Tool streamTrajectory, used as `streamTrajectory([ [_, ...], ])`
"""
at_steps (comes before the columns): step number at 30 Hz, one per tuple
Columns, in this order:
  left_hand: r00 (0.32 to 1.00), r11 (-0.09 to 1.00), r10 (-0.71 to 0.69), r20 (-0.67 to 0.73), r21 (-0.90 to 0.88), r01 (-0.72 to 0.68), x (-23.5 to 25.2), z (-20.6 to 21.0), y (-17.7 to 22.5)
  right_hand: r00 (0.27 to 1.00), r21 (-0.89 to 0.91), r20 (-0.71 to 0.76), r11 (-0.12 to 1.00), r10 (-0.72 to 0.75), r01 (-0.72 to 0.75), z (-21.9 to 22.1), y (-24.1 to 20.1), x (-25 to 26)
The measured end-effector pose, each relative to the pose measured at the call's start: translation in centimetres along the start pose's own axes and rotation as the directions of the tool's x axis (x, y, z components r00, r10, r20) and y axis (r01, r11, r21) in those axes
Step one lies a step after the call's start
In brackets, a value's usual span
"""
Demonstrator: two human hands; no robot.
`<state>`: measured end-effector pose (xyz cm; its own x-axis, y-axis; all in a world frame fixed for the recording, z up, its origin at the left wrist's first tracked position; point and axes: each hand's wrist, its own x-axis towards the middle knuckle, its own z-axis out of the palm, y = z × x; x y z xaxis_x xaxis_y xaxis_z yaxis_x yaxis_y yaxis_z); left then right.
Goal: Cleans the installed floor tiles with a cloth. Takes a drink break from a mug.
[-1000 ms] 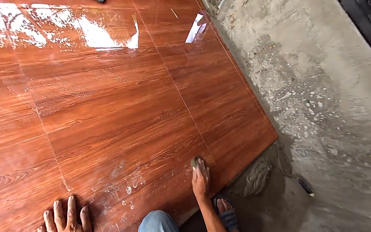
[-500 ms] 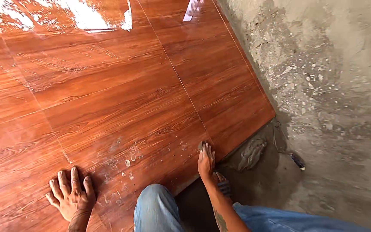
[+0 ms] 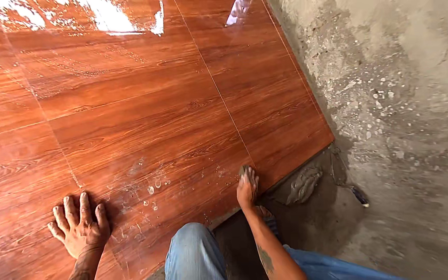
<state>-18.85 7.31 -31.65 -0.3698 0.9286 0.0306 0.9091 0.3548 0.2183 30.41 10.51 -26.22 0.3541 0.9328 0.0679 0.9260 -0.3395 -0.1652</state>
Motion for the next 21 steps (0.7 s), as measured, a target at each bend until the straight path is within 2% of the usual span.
streamTrajectory([
  [3,1.000,1.000,0.014,0.002,0.005,-0.014,0.0,-0.1,0.0,1.000,0.042,-0.027,0.999,-0.011,0.012,2.4,-7.3,11.3],
  [5,1.000,1.000,0.010,-0.011,0.004,-0.010,0.1,0.0,0.0,0.999,0.055,0.011,0.997,-0.054,0.053,3.9,-11.8,18.2],
  [6,1.000,1.000,0.008,-0.019,0.002,-0.008,0.1,0.1,0.1,0.994,0.066,0.057,0.994,-0.090,0.086,4.1,-13.2,20.0],
  [8,1.000,1.000,0.012,-0.018,0.006,-0.012,0.1,-0.2,0.2,0.977,0.074,0.113,0.982,-0.182,0.175,3.6,-12.4,18.8],
  [10,0.999,1.000,0.023,-0.023,0.008,-0.023,0.2,-0.3,0.4,0.969,0.064,0.083,0.972,-0.233,0.228,1.8,-7.2,11.7],
  [12,1.000,1.000,0.022,-0.007,0.006,-0.022,0.2,-0.4,0.4,0.989,0.028,0.040,0.989,-0.143,0.142,1.5,-0.6,2.4],
  [14,1.000,1.000,0.011,0.001,-0.006,-0.011,0.2,-0.1,0.3,0.997,0.038,-0.008,0.996,-0.081,0.081,0.6,2.7,-2.9],
  [16,1.000,1.000,0.007,0.006,-0.012,-0.007,0.2,0.1,-0.2,1.000,0.048,-0.002,0.999,-0.008,0.008,0.1,0.7,-1.3],
  [18,1.000,1.000,0.014,0.007,-0.017,-0.014,0.2,0.6,-0.7,0.999,0.066,-0.047,0.998,0.006,-0.002,1.2,-3.7,5.1],
  [20,1.000,1.000,0.023,-0.002,-0.015,-0.023,0.2,1.2,-1.2,0.993,0.067,-0.104,0.996,-0.050,0.058,3.4,-8.4,13.1],
  [21,1.000,1.000,0.026,0.001,-0.011,-0.026,0.1,1.3,-1.2,0.994,0.066,-0.079,0.994,-0.078,0.083,3.9,-10.5,16.4],
])
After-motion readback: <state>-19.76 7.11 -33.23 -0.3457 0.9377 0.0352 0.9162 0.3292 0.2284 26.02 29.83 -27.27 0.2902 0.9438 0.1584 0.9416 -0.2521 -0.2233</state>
